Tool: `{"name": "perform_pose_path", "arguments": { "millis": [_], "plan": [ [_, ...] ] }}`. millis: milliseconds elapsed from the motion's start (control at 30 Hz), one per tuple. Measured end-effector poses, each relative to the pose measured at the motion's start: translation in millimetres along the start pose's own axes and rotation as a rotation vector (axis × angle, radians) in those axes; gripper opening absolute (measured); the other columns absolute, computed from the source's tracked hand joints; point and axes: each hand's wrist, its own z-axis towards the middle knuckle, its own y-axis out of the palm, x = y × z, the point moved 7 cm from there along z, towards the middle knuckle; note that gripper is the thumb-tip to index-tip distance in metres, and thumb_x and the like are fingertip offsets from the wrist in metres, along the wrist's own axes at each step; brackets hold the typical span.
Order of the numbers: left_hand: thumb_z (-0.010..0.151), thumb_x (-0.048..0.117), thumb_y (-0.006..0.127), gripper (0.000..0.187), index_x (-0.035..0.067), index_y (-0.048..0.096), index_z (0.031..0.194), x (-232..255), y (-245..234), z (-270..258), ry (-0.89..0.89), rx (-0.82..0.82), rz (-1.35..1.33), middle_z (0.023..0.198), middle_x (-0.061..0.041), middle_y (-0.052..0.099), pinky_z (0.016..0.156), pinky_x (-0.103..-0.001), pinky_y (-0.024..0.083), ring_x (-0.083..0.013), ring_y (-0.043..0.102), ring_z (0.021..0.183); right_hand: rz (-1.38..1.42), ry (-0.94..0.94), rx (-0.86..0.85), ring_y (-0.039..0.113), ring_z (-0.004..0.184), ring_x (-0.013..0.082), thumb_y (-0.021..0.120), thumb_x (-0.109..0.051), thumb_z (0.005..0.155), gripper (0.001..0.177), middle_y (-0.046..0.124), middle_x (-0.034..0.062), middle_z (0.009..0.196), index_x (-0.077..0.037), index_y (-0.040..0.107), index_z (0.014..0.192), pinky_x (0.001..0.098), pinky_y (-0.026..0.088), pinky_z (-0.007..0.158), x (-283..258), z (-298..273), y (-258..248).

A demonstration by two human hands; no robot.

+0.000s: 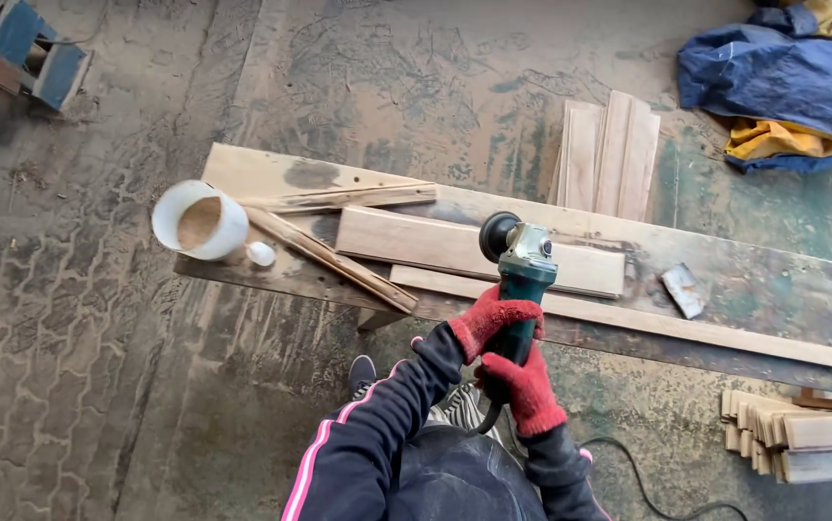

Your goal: Sanding several wooden planks using an electric angle grinder and then finishing with a manual sanding block.

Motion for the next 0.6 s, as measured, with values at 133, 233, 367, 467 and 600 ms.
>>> {"name": "perform_pose_path", "arguments": {
  "millis": [133, 233, 367, 467, 600],
  "plan": [
    [0.061, 0.019, 0.101, 0.060, 0.014, 0.069, 0.111, 39, -26, -23, -0.021, 0.059, 0.287, 0.086, -0.014, 0.076, 0.070, -0.042, 0.065, -0.0308, 0.077, 0.076, -0.015, -0.029, 0.041, 0.069, 0.053, 0.0455, 0.092, 0.005, 0.057, 0.053, 0.064, 0.0270, 0.069, 0.002, 0.060, 0.099, 0.0577, 0.058, 0.042, 23, 25, 27],
    [0.052, 0.025, 0.105, 0.070, 0.011, 0.069, 0.111, 65, -46, -44, -0.075, 0.142, 0.368, 0.090, -0.014, 0.074, 0.085, -0.041, 0.060, -0.0301, 0.074, 0.086, -0.131, -0.038, 0.127, 0.068, 0.055, 0.0421, 0.092, 0.004, 0.054, 0.055, 0.063, 0.0258, 0.070, 0.000, 0.059, 0.098, 0.0556, 0.059, 0.047, 34, 34, 44],
    [0.048, 0.029, 0.106, 0.077, 0.010, 0.070, 0.113, 76, -66, -52, -0.148, 0.185, 0.390, 0.093, -0.015, 0.074, 0.092, -0.041, 0.057, -0.0312, 0.073, 0.092, -0.141, -0.020, 0.168, 0.068, 0.054, 0.0428, 0.091, 0.003, 0.055, 0.053, 0.062, 0.0265, 0.070, 0.000, 0.059, 0.098, 0.0564, 0.060, 0.046, 53, 44, 54],
    [0.051, 0.028, 0.105, 0.075, 0.009, 0.069, 0.114, 70, -74, -49, -0.185, 0.195, 0.350, 0.093, -0.015, 0.073, 0.091, -0.041, 0.058, -0.0310, 0.073, 0.091, -0.135, -0.021, 0.203, 0.068, 0.053, 0.0441, 0.091, 0.003, 0.055, 0.054, 0.062, 0.0275, 0.069, 0.002, 0.059, 0.098, 0.0574, 0.059, 0.044, 55, 42, 60],
    [0.049, 0.023, 0.106, 0.071, 0.012, 0.071, 0.110, 42, -93, -22, -0.175, 0.210, 0.326, 0.089, -0.015, 0.073, 0.084, -0.041, 0.059, -0.0322, 0.074, 0.087, -0.178, 0.025, 0.213, 0.068, 0.053, 0.0429, 0.090, 0.001, 0.057, 0.052, 0.062, 0.0270, 0.069, 0.002, 0.059, 0.098, 0.0574, 0.061, 0.046, 54, 38, 63]
  ]
}}
